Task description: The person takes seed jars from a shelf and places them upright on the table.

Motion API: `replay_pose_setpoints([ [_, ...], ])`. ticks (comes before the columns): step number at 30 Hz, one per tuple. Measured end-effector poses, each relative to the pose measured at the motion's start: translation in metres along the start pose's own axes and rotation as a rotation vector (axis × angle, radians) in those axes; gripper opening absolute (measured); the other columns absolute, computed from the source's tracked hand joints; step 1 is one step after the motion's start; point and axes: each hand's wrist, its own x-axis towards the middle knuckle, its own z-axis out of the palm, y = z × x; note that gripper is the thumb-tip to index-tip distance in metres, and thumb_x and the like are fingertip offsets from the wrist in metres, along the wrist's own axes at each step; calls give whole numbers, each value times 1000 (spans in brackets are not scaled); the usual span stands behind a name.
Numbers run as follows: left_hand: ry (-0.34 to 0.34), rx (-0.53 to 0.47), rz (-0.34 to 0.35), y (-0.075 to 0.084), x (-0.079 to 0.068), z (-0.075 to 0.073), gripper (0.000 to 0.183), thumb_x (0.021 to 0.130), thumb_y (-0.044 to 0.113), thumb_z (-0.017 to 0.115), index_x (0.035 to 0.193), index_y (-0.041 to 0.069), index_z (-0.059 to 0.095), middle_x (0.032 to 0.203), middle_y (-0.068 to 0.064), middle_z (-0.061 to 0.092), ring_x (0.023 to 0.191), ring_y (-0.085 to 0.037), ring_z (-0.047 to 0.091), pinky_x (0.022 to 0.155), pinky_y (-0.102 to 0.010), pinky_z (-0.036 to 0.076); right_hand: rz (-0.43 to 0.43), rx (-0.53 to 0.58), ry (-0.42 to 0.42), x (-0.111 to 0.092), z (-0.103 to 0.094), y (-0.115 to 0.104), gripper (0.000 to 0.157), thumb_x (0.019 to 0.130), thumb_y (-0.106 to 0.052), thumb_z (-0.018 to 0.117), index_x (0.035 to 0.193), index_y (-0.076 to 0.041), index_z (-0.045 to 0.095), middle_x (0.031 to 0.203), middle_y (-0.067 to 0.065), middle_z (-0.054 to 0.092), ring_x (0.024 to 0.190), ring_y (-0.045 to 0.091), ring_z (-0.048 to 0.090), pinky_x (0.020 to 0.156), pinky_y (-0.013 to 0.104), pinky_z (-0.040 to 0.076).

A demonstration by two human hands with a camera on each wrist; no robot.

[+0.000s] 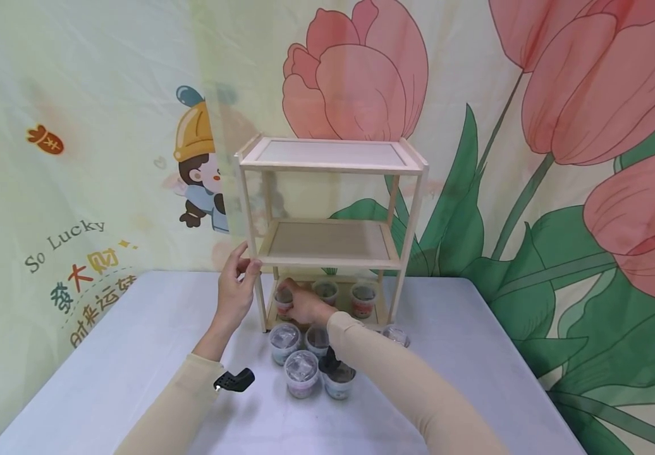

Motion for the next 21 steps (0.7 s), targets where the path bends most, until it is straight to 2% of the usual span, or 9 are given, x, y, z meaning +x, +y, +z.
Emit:
replay_pose_setpoints([
  [7,4,4,8,-1,1,1,51,108,26,65,156,18,52,123,-16,63,106,-25,64,92,-48,54,16,-7,23,-3,-2,2,45,99,-6,75,140,-4,56,136,21,64,127,38,62,109,55,48],
  [11,2,4,14,-2,1,1,50,108,25,64,156,18,51,123,-17,62,105,-25,63,91,-48,53,-28,-19,35,-3,-3,1,40,99,-4,74,137,-2,59,135,18,66,124,36,65,105,53,52],
  [16,1,6,12,-2,0,1,51,108,25,64,157,17,51,122,-15,62,106,-25,63,91,-47,53,-58,20,18,-8,-7,0,37,101,-1,70,137,0,60,139,18,65,117,35,70,97,47,57],
  [21,7,9,17,-2,1,2,51,108,24,64,157,17,51,122,-16,63,106,-24,63,91,-45,53,-92,57,27,-19,-15,1,39,103,-2,67,142,-2,60,141,16,65,120,34,69,98,48,57],
])
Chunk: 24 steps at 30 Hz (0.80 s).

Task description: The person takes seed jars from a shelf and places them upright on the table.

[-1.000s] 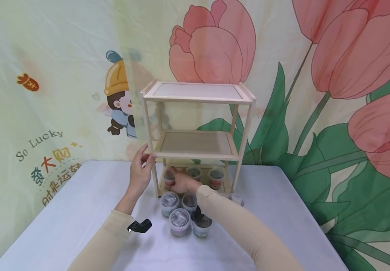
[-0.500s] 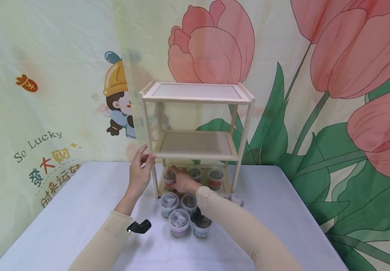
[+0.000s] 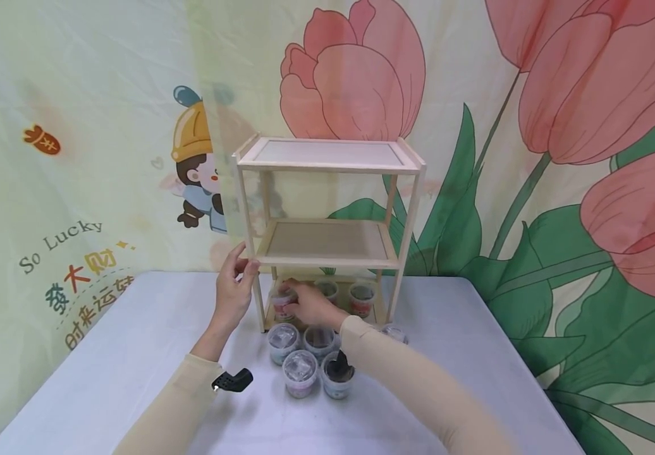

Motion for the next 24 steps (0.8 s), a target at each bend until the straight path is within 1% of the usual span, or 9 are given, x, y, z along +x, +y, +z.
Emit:
replay_pose_setpoints([
  [4,4,-3,2,-1,0,1,51,108,24,65,156,17,52,122,-16,64,106,-22,63,89,-40,52,-2,11,27,-14,-10,0,40,104,-5,67,144,-8,60,142,11,65,119,29,68,98,45,57],
  [7,12,-5,4,-2,0,2,51,107,22,66,156,17,52,121,-16,64,105,-21,63,87,-38,52,3,36,39,-26,-19,-1,41,105,-6,67,145,-10,60,143,8,64,117,25,68,98,43,57],
  [11,12,6,4,-3,1,2,51,107,24,65,156,17,52,119,-15,64,104,-21,62,88,-40,52,-2,61,63,-41,-32,0,39,105,-6,67,143,-9,60,140,10,65,116,25,67,95,41,57],
  [15,-2,8,-4,-3,2,1,52,108,26,65,157,18,50,121,-14,62,106,-22,61,90,-45,52,7,70,112,-56,-44,3,39,103,-8,69,142,-12,60,135,14,65,115,27,68,92,36,58],
  [18,-4,0,-12,-3,2,1,53,108,25,65,158,17,50,121,-15,62,106,-24,61,91,-46,52,-23,66,144,-70,-52,3,41,102,-7,71,141,-10,61,134,16,65,114,29,68,91,34,59],
  [20,-2,0,-17,-3,1,1,53,108,25,65,158,17,50,120,-15,62,106,-23,61,91,-45,51,-58,65,155,-80,-57,3,41,101,-5,72,140,-7,61,133,17,65,114,29,68,90,35,60],
  [24,-1,7,-21,-2,1,2,53,108,26,65,158,17,50,120,-14,62,105,-21,60,90,-40,51,-67,81,173,-100,-65,4,41,101,-4,71,140,-6,61,135,14,65,115,27,67,92,35,60],
])
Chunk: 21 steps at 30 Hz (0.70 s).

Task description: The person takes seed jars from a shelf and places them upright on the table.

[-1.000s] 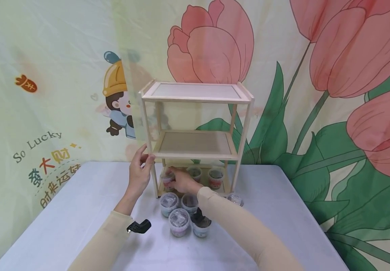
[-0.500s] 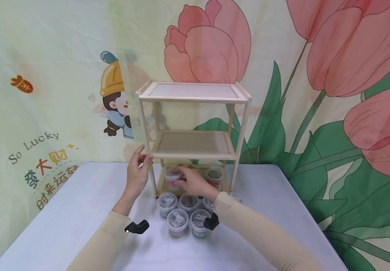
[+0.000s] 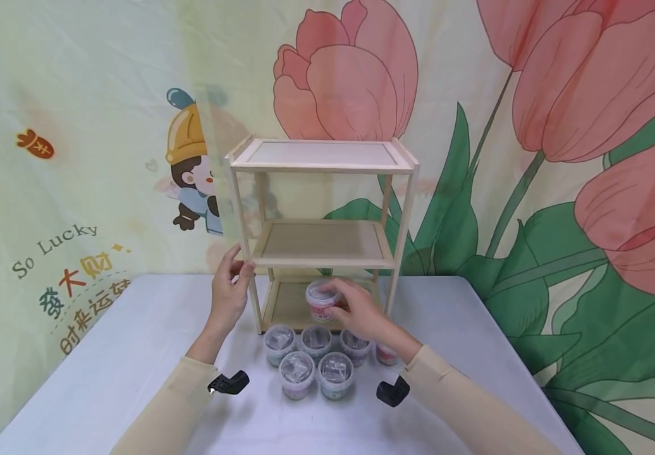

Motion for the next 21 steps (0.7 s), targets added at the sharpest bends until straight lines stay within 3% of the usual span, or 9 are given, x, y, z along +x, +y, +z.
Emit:
replay_pose_setpoints([
  [6,-3,1,-2,2,0,-1,53,108,26,64,158,17,49,121,-14,62,106,-22,61,89,-39,51,29,32,17,-26,-15,-2,44,100,-2,72,142,-9,60,140,13,61,122,29,65,99,40,58],
  [15,-5,4,-5,3,2,-1,52,108,27,64,157,17,50,121,-14,62,106,-21,61,87,-35,52,78,58,22,-61,-28,-5,46,100,-1,72,142,-11,60,136,15,59,116,29,66,98,39,58],
  [21,-15,2,-23,3,-1,-2,53,108,28,64,158,17,49,123,-15,61,108,-24,60,92,-44,51,102,107,19,-85,-30,3,45,100,0,71,142,-13,61,136,14,58,120,31,65,98,35,58],
])
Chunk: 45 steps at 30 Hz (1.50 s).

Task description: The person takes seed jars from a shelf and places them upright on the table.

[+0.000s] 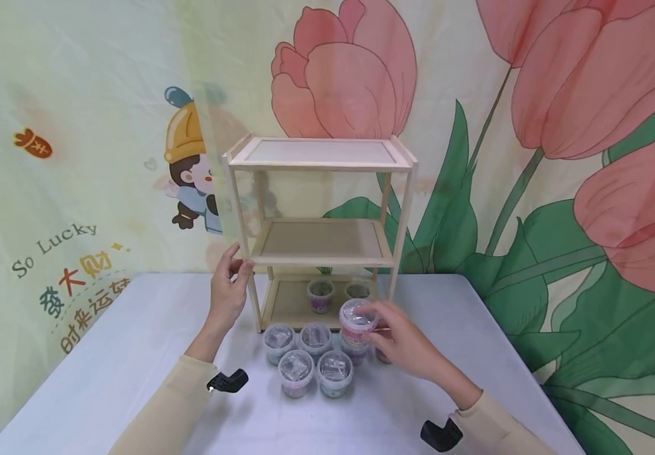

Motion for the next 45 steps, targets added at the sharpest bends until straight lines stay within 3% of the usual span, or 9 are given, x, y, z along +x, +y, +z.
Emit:
replay_pose_setpoints([
  [5,9,-6,-6,-1,-2,-2,53,108,26,64,158,16,49,125,-16,61,110,-25,59,95,-48,51,18,32,-3,-19,-3,9,44,101,-1,70,143,-13,60,135,16,57,120,29,65,95,33,59],
  [10,3,3,7,-1,0,-3,53,109,28,64,158,17,48,125,-16,61,111,-25,60,95,-47,51,29,48,21,-34,-1,18,44,100,-5,73,141,-15,62,132,13,58,116,14,65,93,28,59],
  [21,7,8,28,-2,1,-3,52,109,26,64,158,17,49,122,-14,61,109,-23,61,92,-43,51,-28,43,46,-51,13,41,41,98,-4,74,138,-13,64,131,14,60,120,3,60,93,30,60],
  [34,13,6,21,-3,0,-2,53,108,25,65,157,16,50,119,-14,62,106,-22,61,91,-39,51,-71,56,9,-65,31,63,38,99,-11,74,135,-11,65,129,13,62,122,2,59,95,29,58],
  [45,9,7,35,-3,0,1,52,109,25,64,157,16,50,122,-15,62,109,-26,62,93,-49,53,-135,-19,12,-68,40,73,37,98,-9,75,134,-11,65,129,8,64,125,6,60,96,30,58],
])
